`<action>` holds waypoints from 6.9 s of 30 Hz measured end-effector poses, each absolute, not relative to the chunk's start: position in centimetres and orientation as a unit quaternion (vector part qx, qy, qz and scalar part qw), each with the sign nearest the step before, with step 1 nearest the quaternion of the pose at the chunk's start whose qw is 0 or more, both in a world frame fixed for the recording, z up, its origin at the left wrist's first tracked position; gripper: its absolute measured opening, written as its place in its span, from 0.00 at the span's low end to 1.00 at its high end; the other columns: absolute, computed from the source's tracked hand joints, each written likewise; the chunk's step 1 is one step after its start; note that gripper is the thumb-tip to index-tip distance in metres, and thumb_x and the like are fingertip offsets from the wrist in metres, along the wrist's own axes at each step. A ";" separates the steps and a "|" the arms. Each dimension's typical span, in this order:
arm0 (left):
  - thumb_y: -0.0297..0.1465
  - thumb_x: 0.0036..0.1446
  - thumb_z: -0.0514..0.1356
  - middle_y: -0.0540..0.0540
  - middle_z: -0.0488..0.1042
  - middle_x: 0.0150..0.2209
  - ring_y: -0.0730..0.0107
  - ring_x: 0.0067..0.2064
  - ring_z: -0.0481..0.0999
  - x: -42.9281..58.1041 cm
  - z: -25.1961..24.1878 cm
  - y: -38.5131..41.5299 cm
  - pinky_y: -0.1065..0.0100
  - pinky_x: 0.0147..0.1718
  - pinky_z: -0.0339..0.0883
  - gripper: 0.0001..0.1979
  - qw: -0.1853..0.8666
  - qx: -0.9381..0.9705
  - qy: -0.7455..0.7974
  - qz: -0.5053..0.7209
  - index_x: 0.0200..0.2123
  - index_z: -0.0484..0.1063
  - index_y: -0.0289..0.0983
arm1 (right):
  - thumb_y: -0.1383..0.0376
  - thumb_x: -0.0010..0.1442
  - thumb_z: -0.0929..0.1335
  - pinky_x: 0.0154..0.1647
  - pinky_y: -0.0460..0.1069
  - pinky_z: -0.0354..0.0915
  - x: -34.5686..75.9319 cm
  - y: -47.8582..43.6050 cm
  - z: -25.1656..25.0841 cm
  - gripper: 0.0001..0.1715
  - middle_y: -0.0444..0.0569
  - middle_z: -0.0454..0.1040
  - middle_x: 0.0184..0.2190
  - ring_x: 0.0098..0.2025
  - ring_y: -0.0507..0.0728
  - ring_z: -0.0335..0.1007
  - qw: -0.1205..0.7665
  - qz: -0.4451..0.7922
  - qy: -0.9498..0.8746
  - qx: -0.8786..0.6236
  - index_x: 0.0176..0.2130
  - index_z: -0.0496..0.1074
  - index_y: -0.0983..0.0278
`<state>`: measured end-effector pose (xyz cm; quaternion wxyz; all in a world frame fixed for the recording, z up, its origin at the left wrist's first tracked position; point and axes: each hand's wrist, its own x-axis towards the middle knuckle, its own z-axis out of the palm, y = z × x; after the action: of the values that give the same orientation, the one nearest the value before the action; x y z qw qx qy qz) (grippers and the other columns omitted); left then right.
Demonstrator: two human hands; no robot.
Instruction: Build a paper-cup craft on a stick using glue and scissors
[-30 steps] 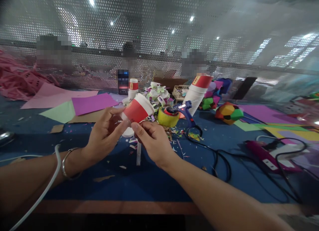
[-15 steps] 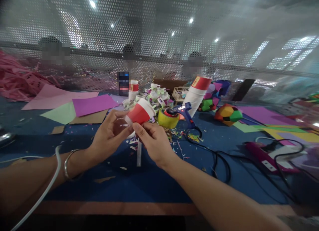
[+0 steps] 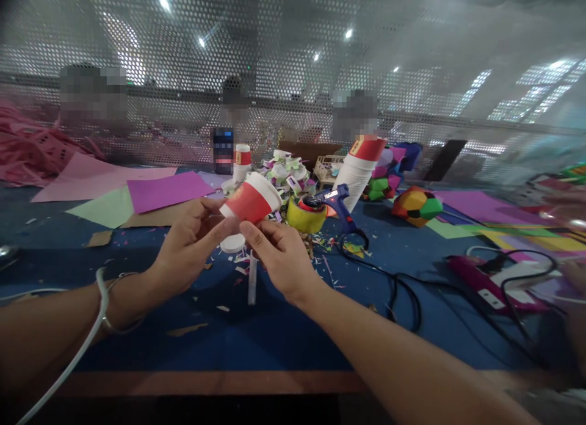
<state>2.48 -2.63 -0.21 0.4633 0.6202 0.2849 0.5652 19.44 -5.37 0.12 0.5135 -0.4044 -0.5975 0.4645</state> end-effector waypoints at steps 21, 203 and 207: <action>0.33 0.62 0.65 0.47 0.75 0.39 0.72 0.38 0.78 2.9 -1.3 -2.5 0.71 0.36 0.75 0.12 0.394 0.656 0.272 0.584 0.44 0.66 0.38 | 0.44 0.62 0.72 0.16 0.44 0.40 19.3 -5.3 -0.2 0.28 0.36 0.55 0.19 0.18 0.44 0.44 0.505 0.484 -0.578 -0.421 0.26 0.67 0.64; 0.39 0.62 0.65 0.47 0.79 0.39 0.62 0.45 0.80 3.3 -0.9 -2.1 0.57 0.48 0.76 0.26 0.512 0.591 0.270 0.562 0.61 0.70 0.42 | 0.44 0.56 0.76 0.14 0.42 0.38 18.8 -5.7 1.1 0.28 0.38 0.60 0.19 0.18 0.44 0.45 0.525 0.544 -0.498 -0.424 0.25 0.72 0.65; 0.37 0.61 0.67 0.46 0.78 0.40 0.65 0.43 0.79 3.3 -0.9 -2.1 0.61 0.46 0.76 0.21 0.502 0.574 0.270 0.587 0.54 0.67 0.39 | 0.40 0.54 0.75 0.14 0.43 0.36 18.9 -5.7 1.2 0.31 0.37 0.56 0.17 0.17 0.44 0.43 0.519 0.545 -0.503 -0.425 0.25 0.70 0.65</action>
<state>3.33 -2.14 -0.94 0.5022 0.5745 0.2700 0.5873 18.88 -5.68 1.25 0.5191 -0.4253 -0.5027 0.5449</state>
